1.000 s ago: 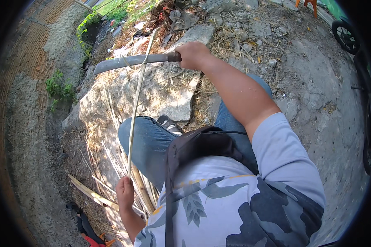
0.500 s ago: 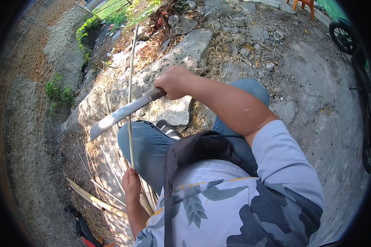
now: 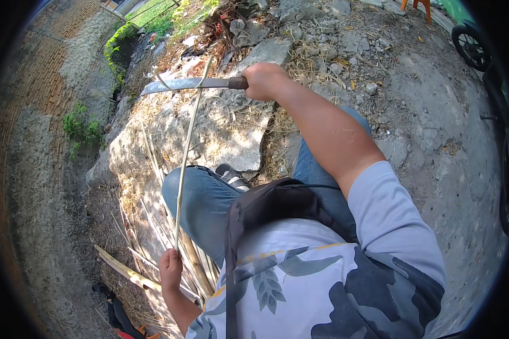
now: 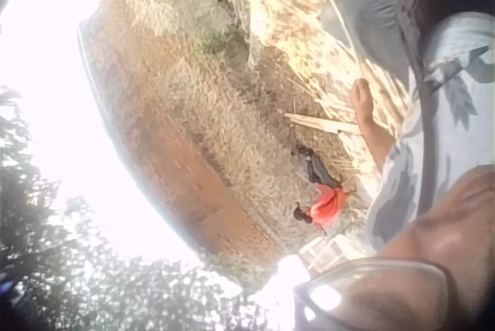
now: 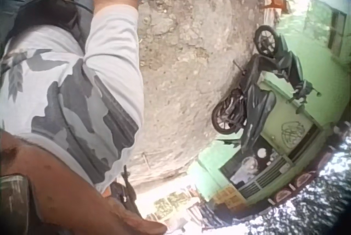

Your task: The person uses a blade to shave the outer layer off a thin bamboo strip, moving the blade along the length of the strip several times while holding it with the other hand.

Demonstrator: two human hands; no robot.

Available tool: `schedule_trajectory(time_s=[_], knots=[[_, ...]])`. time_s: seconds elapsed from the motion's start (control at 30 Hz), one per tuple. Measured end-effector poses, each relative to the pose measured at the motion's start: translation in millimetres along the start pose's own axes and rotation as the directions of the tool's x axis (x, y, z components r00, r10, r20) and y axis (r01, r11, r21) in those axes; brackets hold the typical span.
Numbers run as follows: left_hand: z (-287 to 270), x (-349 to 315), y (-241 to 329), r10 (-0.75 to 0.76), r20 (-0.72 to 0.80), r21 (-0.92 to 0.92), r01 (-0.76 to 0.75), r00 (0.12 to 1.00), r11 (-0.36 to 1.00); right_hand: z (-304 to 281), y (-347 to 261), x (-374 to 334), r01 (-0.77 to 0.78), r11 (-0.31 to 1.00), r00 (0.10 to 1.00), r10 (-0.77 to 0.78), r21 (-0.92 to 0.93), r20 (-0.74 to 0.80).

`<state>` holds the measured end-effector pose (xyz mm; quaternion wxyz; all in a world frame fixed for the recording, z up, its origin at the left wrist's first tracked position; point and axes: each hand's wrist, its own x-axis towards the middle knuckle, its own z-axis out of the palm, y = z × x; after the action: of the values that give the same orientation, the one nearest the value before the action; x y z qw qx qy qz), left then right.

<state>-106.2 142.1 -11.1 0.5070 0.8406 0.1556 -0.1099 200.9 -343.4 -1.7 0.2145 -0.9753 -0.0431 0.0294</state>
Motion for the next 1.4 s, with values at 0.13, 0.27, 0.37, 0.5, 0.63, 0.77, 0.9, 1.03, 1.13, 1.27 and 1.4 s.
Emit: schedule_trajectory(time_s=[0.13, 0.27, 0.37, 0.5, 0.63, 0.77, 0.9, 1.03, 1.13, 1.27, 1.4], knots=[[16, 1, -4, 0.016, 0.022, -0.061, -0.015, 1.000, 0.998, 16, 6, 13, 0.111, 0.966, 0.987, -0.134, 0.235, 0.086], [48, 16, 13, 0.009, -0.027, -0.136, -0.013, 1.000, 0.991, 9, -20, -6, 0.243, 0.968, 0.970, -0.243, 0.057, -0.013], [55, 27, 19, 0.016, -0.031, -0.162, -0.021, 0.999, 0.987, 15, -44, -23, 0.459, 0.882, 0.886, -0.463, -0.103, -0.020], [48, 32, 22, 0.023, -0.016, -0.109, -0.024, 1.000, 0.994, 22, -55, -23, 0.622, 0.732, 0.770, -0.636, -0.279, 0.050], [7, 16, 14, 0.009, 0.072, -0.115, 0.000, 0.997, 0.993, 13, -7, 3, 0.403, 0.889, 0.885, -0.439, -0.216, -0.156], [-5, -2, 27, -0.012, 0.036, -0.038, 0.013, 0.999, 0.999, 0, 27, 11, -0.006, 0.995, 0.989, 0.021, 0.103, -0.144], [-2, 5, 19, -0.023, 0.040, -0.007, 0.023, 0.999, 1.000, 7, 19, 10, -0.028, 0.996, 0.992, 0.037, 0.079, -0.118], [6, 3, -1, -0.053, 0.032, -0.142, 0.057, 0.998, 0.988, 17, 15, 24, 0.044, 0.922, 0.994, -0.077, 0.384, 0.071], [23, 6, -1, -0.007, 0.021, -0.147, 0.010, 1.000, 0.989, 24, 17, 23, -0.046, 0.732, 0.945, -0.188, 0.680, 0.267], [36, 18, 8, -0.037, -0.053, -0.176, 0.027, 0.998, 0.984, 31, -9, 9, 0.235, 0.923, 0.967, -0.253, 0.304, 0.022], [36, 31, 10, 0.001, -0.059, -0.194, -0.013, 0.998, 0.981, 16, -41, -22, 0.465, 0.878, 0.885, -0.462, -0.111, 0.053]])
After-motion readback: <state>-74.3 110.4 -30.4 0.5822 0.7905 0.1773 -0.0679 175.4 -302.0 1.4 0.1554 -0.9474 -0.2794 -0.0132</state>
